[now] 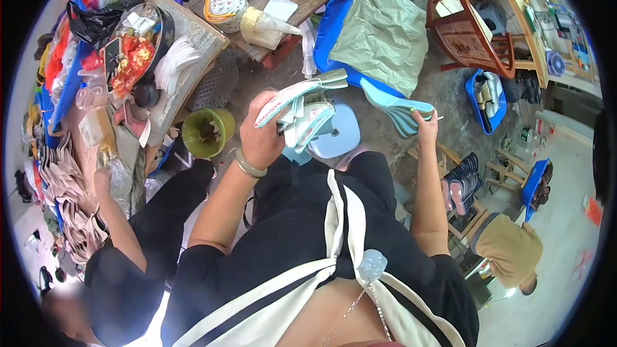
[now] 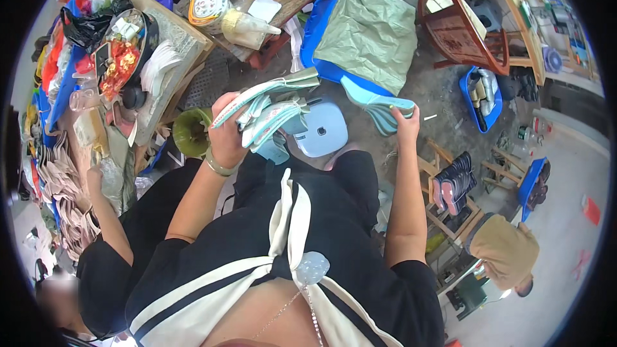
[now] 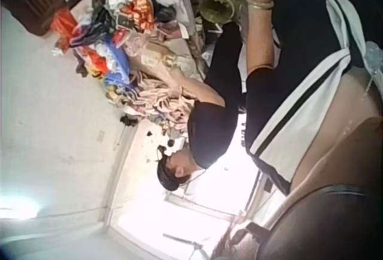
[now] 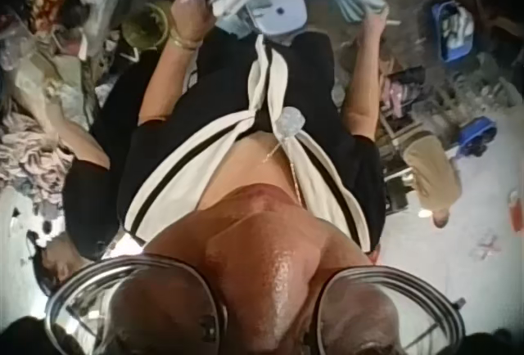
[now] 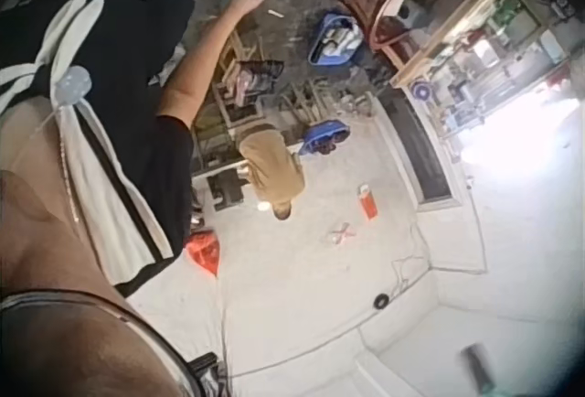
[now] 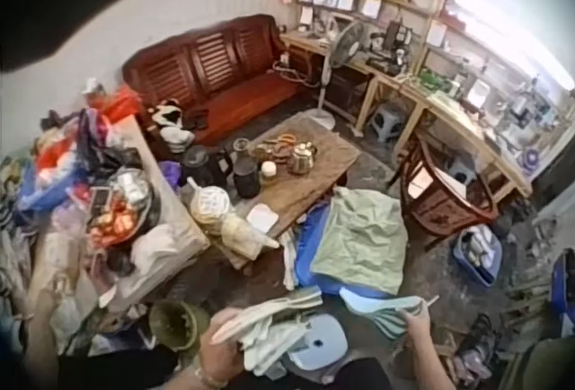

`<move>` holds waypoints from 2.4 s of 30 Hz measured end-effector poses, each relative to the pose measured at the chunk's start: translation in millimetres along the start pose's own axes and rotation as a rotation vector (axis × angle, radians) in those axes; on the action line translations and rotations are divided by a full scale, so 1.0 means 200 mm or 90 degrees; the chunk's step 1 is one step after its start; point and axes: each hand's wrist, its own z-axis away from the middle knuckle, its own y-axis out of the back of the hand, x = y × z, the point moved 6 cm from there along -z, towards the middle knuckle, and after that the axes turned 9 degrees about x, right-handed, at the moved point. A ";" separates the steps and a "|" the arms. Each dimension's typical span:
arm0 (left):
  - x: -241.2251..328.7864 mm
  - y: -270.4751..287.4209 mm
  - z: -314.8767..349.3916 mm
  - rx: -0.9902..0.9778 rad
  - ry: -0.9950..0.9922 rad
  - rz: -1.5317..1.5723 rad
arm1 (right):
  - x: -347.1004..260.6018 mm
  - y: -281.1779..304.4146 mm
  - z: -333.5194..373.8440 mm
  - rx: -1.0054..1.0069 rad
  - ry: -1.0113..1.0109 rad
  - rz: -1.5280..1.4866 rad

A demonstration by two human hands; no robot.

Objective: The person sits on a low stool in a workshop and applies a yellow adhesive to light blue shoe insoles using a brush. They handle the insoles one by one, dipping the brush into a container and spreading the substance on the surface before stacking them.

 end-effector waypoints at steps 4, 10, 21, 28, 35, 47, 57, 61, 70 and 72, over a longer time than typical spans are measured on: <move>-0.16 -0.15 0.02 -0.006 0.042 -0.006 | 0.01 -0.39 -0.18 -0.141 -0.040 -0.107; -0.45 -0.41 0.30 0.022 0.126 -0.213 | 0.42 -1.12 -0.20 -0.344 -0.082 0.047; -0.93 -0.55 0.87 0.101 0.446 -0.443 | 0.66 -1.72 -0.04 -0.467 -0.134 0.027; -1.26 -0.67 1.08 0.087 0.589 -0.447 | 0.79 -2.07 0.10 -0.481 -0.100 0.064; -1.47 -0.78 1.18 0.119 0.677 -0.470 | 0.92 -2.40 0.14 -0.569 -0.110 0.121; -0.78 -0.91 1.55 -0.403 0.749 -0.138 | 1.02 -1.27 -0.09 -0.842 0.229 0.460; -0.14 -0.53 1.58 -0.627 0.680 0.029 | 0.52 -0.34 0.10 -0.864 0.351 0.559; -0.16 -0.53 1.49 -0.730 0.825 0.194 | 0.46 -0.18 0.11 -1.073 -0.266 0.469; -0.13 -0.73 1.49 -1.069 0.780 0.570 | 0.98 -0.91 0.28 -1.488 -0.095 0.407; -0.25 -0.86 1.53 -1.130 0.673 0.549 | 1.30 -1.41 0.25 -1.138 0.470 0.486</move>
